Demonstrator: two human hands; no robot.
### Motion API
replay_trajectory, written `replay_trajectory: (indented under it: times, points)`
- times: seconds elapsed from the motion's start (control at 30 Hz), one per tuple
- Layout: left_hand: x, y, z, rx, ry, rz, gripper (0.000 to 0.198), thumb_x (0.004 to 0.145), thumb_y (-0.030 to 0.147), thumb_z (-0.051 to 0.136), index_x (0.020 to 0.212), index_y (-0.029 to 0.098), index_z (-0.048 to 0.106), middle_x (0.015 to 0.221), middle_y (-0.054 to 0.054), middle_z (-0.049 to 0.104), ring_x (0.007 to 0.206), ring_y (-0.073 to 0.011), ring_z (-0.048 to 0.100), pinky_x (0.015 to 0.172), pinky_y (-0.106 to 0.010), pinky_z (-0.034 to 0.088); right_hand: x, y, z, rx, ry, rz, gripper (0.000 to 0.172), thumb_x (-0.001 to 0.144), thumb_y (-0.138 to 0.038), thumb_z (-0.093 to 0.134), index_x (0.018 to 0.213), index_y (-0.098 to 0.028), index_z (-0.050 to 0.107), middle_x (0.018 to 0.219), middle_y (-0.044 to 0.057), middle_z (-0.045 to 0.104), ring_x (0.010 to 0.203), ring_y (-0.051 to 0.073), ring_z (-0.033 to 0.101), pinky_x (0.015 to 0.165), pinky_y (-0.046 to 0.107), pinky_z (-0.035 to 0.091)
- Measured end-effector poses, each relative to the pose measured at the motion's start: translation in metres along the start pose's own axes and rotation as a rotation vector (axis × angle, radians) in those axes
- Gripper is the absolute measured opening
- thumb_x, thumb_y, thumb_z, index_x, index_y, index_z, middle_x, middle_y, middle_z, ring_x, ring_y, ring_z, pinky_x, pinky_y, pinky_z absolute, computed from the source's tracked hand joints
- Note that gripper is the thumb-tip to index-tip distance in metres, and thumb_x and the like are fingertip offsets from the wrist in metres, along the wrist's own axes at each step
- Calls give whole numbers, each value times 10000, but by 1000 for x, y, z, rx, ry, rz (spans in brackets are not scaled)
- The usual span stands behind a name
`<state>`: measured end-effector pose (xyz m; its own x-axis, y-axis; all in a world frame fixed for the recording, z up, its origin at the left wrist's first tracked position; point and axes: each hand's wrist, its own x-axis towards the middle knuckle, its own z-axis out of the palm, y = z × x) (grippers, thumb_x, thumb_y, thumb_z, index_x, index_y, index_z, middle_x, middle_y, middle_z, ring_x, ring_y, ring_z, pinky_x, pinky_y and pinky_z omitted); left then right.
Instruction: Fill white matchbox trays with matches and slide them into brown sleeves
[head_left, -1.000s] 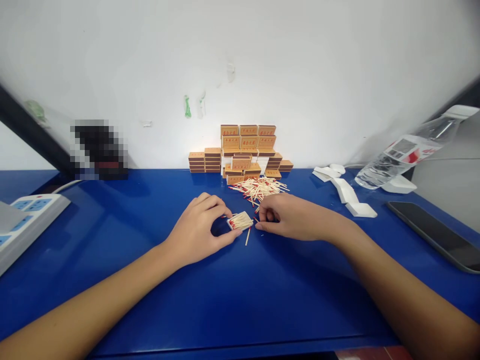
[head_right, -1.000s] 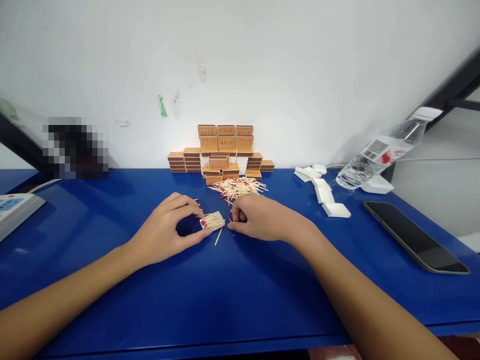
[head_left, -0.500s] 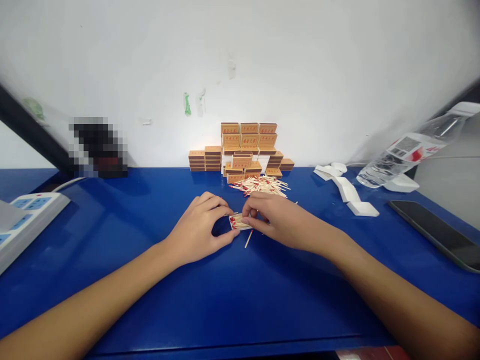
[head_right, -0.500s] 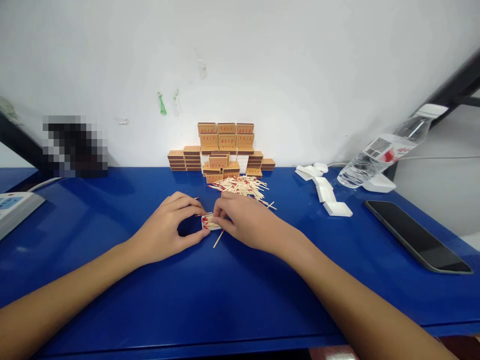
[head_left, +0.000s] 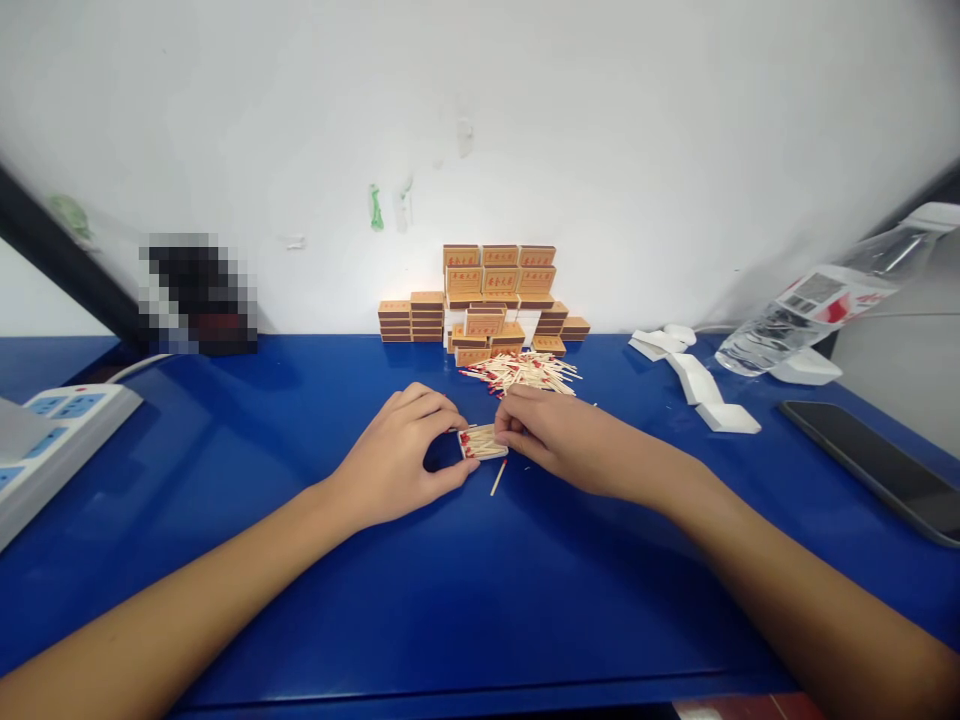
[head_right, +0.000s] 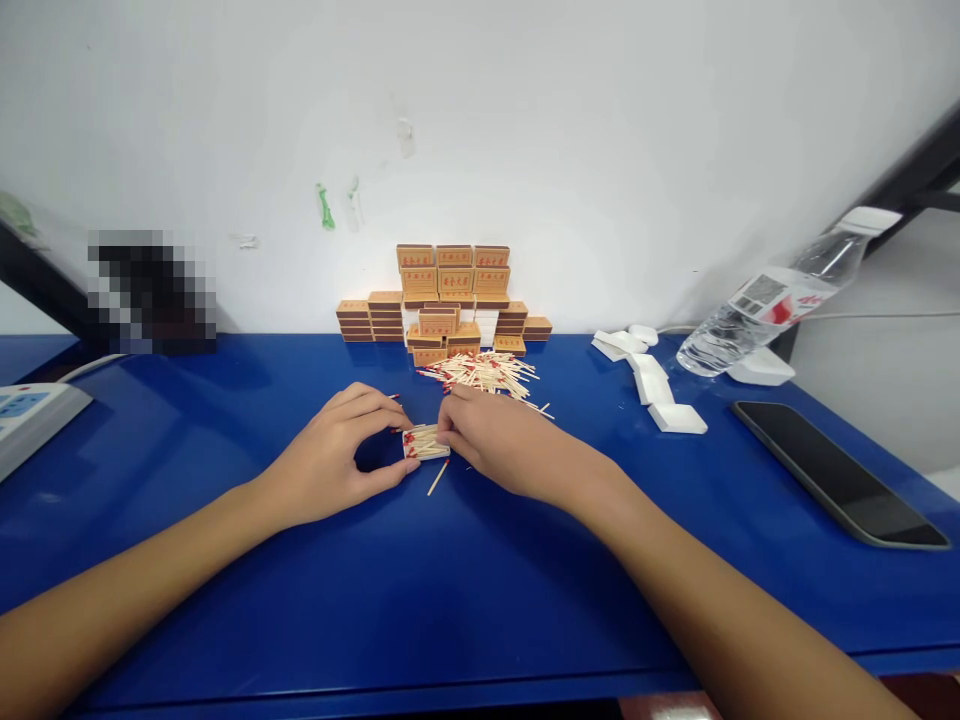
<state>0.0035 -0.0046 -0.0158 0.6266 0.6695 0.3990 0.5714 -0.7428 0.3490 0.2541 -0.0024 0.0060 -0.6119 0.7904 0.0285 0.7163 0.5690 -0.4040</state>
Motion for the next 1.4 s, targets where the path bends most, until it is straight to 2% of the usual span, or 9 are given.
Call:
replay_trajectory:
  times: [0.13, 0.3, 0.6, 0.83, 1.17, 1.4]
  points:
    - [0, 0, 1, -5, 1, 3, 211, 933, 368, 759, 1071, 214, 718, 1106, -76, 752, 1097, -296, 633, 982, -500, 507, 1, 0, 3, 11, 12, -22, 148, 1078, -244, 507, 958, -211, 588, 1065, 74, 679, 881, 201, 619, 764, 333, 454]
    - [0, -2, 1, 3, -3, -6, 233, 931, 387, 764, 1077, 213, 715, 1093, -76, 751, 1100, -303, 635, 979, -500, 509, 0, -2, 1, 25, 63, -33, 63, 1051, -249, 578, 1027, -215, 625, 1065, 64, 699, 887, 198, 628, 758, 326, 450]
    - [0, -1, 1, -2, -8, -6, 225, 935, 382, 758, 1073, 210, 714, 1095, -74, 755, 1106, -300, 635, 983, -501, 512, 0, -1, 1, 11, 24, -26, 148, 1072, -247, 531, 951, -211, 608, 1063, 68, 680, 878, 194, 617, 761, 331, 454]
    - [0, -2, 3, -4, 3, -5, 230, 933, 391, 761, 1076, 218, 712, 1085, -76, 758, 1105, -306, 639, 992, -507, 515, 0, -3, 2, 46, 42, -31, 112, 1062, -271, 569, 988, -219, 636, 1042, 60, 698, 867, 190, 625, 734, 317, 442]
    - [0, -1, 2, -7, 6, 18, 226, 932, 373, 763, 1078, 208, 713, 1076, -76, 759, 1080, -296, 645, 975, -492, 528, 3, -2, 3, 58, -7, -33, 189, 1091, -279, 517, 945, -205, 611, 1040, 69, 667, 886, 201, 617, 791, 343, 462]
    - [0, -1, 2, -7, 0, 19, 242, 938, 376, 765, 1091, 196, 712, 1084, -70, 763, 1087, -287, 641, 1001, -487, 521, 3, -2, -3, 56, -13, -38, 118, 1054, -211, 571, 999, -200, 675, 1057, 67, 684, 917, 202, 632, 816, 342, 474]
